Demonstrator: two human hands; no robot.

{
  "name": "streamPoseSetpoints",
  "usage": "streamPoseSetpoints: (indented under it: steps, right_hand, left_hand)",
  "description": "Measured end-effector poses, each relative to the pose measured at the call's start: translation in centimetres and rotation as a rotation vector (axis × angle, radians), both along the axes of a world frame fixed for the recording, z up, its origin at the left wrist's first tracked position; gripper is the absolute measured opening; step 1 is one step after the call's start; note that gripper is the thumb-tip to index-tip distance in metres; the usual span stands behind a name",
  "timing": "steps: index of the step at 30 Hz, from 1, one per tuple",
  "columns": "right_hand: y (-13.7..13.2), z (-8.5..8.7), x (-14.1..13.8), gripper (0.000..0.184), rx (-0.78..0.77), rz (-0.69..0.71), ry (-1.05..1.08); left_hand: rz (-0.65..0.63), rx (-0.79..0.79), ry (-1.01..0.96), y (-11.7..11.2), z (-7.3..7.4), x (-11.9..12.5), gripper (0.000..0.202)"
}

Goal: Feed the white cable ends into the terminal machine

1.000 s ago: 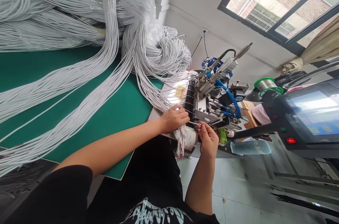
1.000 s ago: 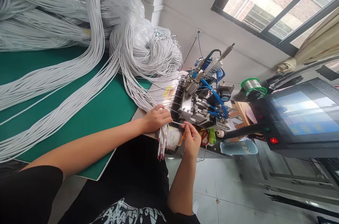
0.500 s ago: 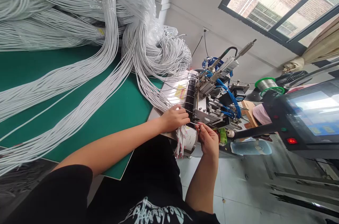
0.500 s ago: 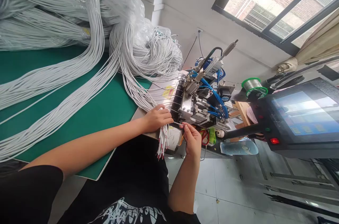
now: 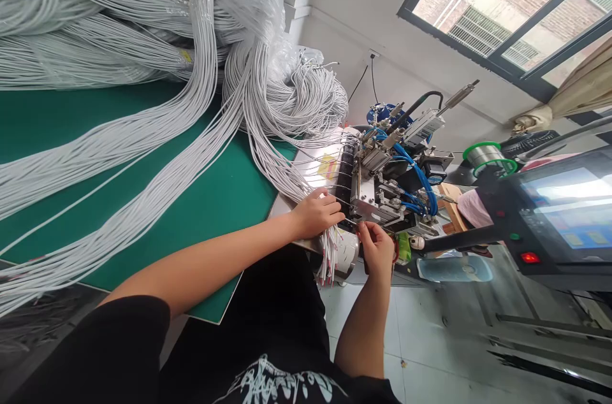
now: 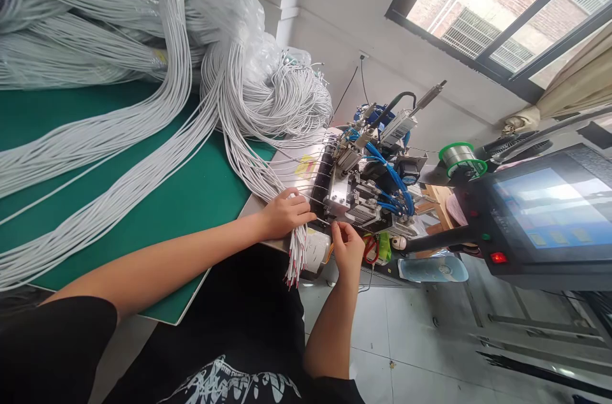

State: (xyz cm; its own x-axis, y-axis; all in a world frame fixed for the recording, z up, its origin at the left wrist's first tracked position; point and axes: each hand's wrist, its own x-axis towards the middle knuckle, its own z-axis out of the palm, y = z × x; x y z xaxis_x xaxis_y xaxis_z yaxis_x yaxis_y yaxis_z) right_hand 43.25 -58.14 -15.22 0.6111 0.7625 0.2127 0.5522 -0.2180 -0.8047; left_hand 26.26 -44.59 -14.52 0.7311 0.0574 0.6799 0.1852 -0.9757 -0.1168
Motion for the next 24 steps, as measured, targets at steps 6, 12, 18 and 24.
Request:
streamPoseSetpoints:
  steps: [6, 12, 18, 24]
  right_hand:
    - [0.7, -1.4, 0.9, 0.030, 0.024, 0.064, 0.112]
    - [1.4, -2.0, 0.7, 0.030, 0.083, 0.088, 0.475]
    - [2.0, -2.1, 0.0, 0.032, 0.133, 0.030, 0.674]
    - [1.8, -2.3, -0.1, 0.035, 0.136, 0.016, 0.684]
  left_hand:
    - [-0.003, -0.026, 0.059, 0.1, -0.3, 0.2, 0.021]
    - [-0.019, -0.032, 0.095, 0.3, -0.6, 0.2, 0.020]
    - [-0.024, -0.034, 0.078, 0.3, -0.8, 0.3, 0.020]
    - [-0.020, -0.049, 0.085, 0.2, -0.7, 0.2, 0.018]
